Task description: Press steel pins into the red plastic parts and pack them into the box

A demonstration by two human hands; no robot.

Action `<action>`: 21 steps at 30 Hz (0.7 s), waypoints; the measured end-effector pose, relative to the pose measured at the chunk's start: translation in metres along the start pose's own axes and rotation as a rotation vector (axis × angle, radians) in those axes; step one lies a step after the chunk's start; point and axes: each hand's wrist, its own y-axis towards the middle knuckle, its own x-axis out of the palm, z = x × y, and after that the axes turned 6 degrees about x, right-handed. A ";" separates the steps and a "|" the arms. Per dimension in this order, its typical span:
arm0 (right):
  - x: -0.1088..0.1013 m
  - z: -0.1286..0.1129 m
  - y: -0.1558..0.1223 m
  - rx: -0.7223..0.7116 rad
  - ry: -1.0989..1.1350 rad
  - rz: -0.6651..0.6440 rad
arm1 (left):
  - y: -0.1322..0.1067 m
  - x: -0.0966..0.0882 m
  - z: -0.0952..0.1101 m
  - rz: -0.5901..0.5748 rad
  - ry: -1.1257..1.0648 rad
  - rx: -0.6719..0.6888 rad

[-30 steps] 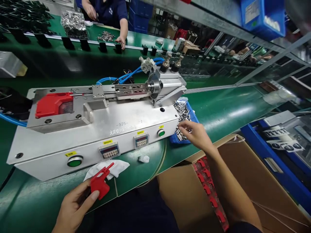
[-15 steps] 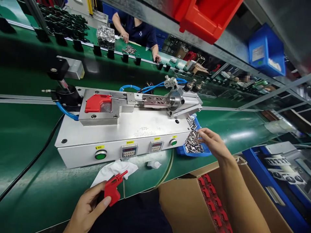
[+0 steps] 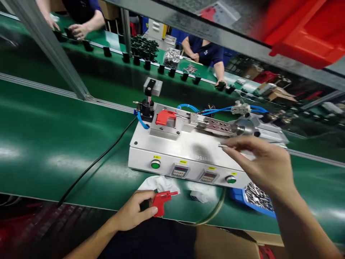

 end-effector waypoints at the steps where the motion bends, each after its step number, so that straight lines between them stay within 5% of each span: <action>1: 0.015 -0.006 0.015 -0.100 -0.025 -0.001 | 0.001 0.000 0.000 0.008 -0.016 0.003; 4: 0.057 -0.017 0.061 -0.260 -0.024 0.036 | 0.001 0.001 0.002 0.019 -0.042 0.011; 8: 0.091 -0.012 0.096 -0.254 -0.066 -0.031 | 0.002 0.001 0.006 0.038 -0.032 0.031; 21: 0.094 -0.003 0.074 -0.463 -0.458 -0.037 | 0.004 0.000 0.009 0.001 -0.016 0.033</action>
